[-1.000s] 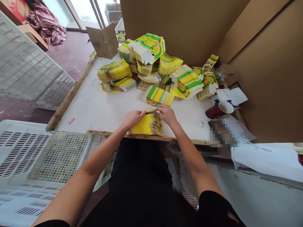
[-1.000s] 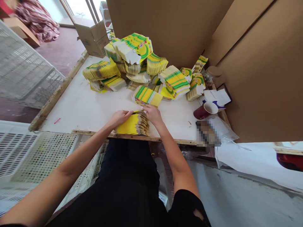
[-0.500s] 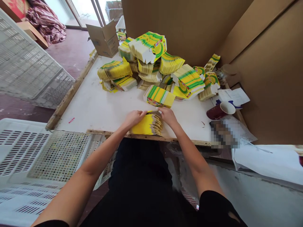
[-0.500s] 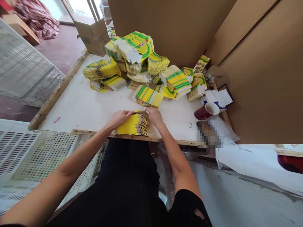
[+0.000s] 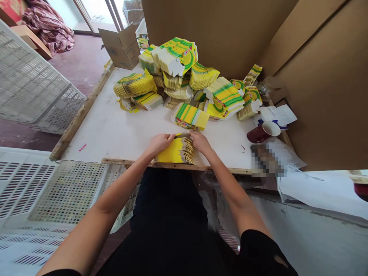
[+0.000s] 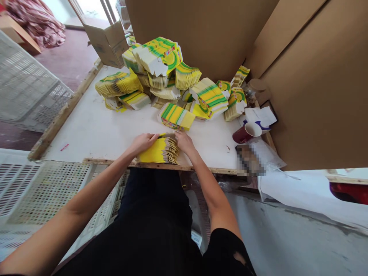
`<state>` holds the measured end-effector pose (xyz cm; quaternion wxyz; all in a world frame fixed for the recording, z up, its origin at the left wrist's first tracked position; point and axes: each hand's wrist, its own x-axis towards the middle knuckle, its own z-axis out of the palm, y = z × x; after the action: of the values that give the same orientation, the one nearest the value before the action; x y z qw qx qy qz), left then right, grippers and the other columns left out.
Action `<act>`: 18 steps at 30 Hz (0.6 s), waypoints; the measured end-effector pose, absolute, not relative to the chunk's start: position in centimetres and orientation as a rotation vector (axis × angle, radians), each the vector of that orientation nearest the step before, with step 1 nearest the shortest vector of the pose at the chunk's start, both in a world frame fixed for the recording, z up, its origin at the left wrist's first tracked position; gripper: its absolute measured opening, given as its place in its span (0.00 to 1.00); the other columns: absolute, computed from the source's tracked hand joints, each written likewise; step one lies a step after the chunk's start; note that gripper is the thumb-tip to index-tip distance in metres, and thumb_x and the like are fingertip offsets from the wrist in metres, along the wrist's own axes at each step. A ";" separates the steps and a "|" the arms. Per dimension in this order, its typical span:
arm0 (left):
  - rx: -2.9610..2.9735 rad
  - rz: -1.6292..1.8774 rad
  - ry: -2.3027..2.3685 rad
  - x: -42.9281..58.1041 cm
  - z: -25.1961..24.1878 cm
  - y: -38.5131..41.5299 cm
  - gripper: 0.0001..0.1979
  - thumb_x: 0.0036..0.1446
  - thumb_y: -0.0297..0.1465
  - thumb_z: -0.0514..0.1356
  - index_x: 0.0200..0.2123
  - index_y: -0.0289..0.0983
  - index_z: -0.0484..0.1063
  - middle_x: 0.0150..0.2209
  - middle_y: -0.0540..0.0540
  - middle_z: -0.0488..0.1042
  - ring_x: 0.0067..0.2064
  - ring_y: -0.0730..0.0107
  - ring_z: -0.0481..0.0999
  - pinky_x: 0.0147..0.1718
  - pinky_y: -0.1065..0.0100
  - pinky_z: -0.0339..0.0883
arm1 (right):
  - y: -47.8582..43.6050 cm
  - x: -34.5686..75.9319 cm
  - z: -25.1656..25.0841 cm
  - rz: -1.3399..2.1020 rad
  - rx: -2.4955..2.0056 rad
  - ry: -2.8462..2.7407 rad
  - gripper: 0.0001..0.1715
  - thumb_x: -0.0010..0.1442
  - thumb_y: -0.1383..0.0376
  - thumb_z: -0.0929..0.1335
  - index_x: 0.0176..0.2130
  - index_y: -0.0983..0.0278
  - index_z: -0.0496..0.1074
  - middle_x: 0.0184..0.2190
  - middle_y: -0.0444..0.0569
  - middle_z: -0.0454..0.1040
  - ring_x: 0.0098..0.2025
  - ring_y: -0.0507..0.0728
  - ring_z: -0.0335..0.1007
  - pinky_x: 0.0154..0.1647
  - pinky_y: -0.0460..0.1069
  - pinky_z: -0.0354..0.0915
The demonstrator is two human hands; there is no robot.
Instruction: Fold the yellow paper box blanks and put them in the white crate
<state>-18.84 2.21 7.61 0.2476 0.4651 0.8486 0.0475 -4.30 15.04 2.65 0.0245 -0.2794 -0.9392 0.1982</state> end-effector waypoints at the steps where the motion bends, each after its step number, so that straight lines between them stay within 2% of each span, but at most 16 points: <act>1: 1.274 0.134 2.313 -18.9 7.5 2.2 0.29 0.64 0.44 0.40 0.45 0.37 0.77 0.47 0.41 0.79 0.50 0.57 0.76 0.44 0.68 0.65 | 15.0 -4.3 2.8 0.622 -0.879 -2.908 0.24 0.58 0.78 0.59 0.49 0.67 0.72 0.49 0.55 0.75 0.51 0.60 0.69 0.52 0.52 0.64; 12: 1.284 0.140 2.307 -18.9 7.4 2.3 0.28 0.64 0.43 0.41 0.45 0.37 0.77 0.47 0.41 0.79 0.50 0.57 0.76 0.45 0.68 0.65 | 15.2 -4.4 2.8 0.607 -0.920 -2.787 0.26 0.57 0.75 0.62 0.54 0.65 0.70 0.49 0.55 0.75 0.51 0.61 0.69 0.51 0.53 0.65; 18: 1.294 0.140 2.298 -19.0 7.4 2.2 0.28 0.64 0.43 0.40 0.45 0.36 0.77 0.47 0.39 0.78 0.50 0.55 0.75 0.45 0.66 0.65 | 16.2 -5.3 3.9 0.545 -0.701 -2.943 0.20 0.58 0.74 0.62 0.46 0.62 0.76 0.44 0.52 0.78 0.47 0.59 0.71 0.45 0.49 0.64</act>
<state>-18.96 2.21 7.36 0.2478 0.4748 0.8429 0.0513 -5.27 16.18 3.93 0.0339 -0.2278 -0.9569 0.1772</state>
